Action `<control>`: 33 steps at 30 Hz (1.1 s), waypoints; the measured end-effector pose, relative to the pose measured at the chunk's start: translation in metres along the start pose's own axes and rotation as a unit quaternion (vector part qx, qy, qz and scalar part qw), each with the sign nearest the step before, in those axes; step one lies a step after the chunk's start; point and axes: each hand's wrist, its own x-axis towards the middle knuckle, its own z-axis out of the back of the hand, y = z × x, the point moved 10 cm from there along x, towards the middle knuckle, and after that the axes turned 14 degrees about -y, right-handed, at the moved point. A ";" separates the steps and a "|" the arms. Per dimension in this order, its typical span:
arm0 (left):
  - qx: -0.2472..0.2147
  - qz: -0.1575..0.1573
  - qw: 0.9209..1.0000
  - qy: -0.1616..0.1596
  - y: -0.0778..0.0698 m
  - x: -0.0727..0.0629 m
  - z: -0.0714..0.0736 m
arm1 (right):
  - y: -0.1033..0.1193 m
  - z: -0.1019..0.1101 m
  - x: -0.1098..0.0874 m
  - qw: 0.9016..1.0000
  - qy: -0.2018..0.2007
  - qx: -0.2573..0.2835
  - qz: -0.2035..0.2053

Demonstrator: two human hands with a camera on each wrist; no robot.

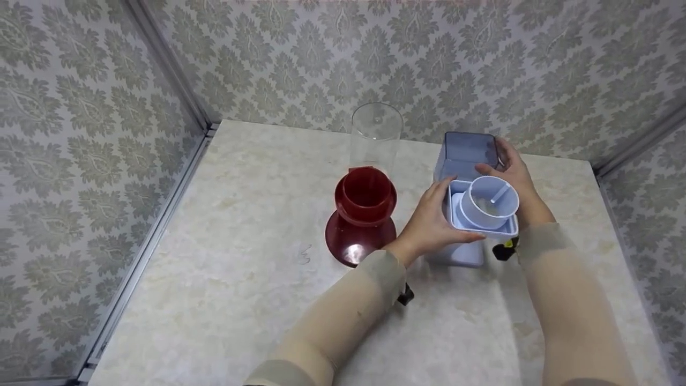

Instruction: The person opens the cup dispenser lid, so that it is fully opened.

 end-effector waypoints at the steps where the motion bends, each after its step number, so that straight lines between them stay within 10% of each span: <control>1: -0.001 -0.002 1.000 0.000 0.000 0.000 -0.001 | -0.003 -0.002 0.000 1.000 0.003 0.001 0.000; 33: -0.104 0.018 0.994 -0.020 0.005 -0.007 0.002 | -0.007 -0.026 -0.015 0.996 0.065 -0.051 0.028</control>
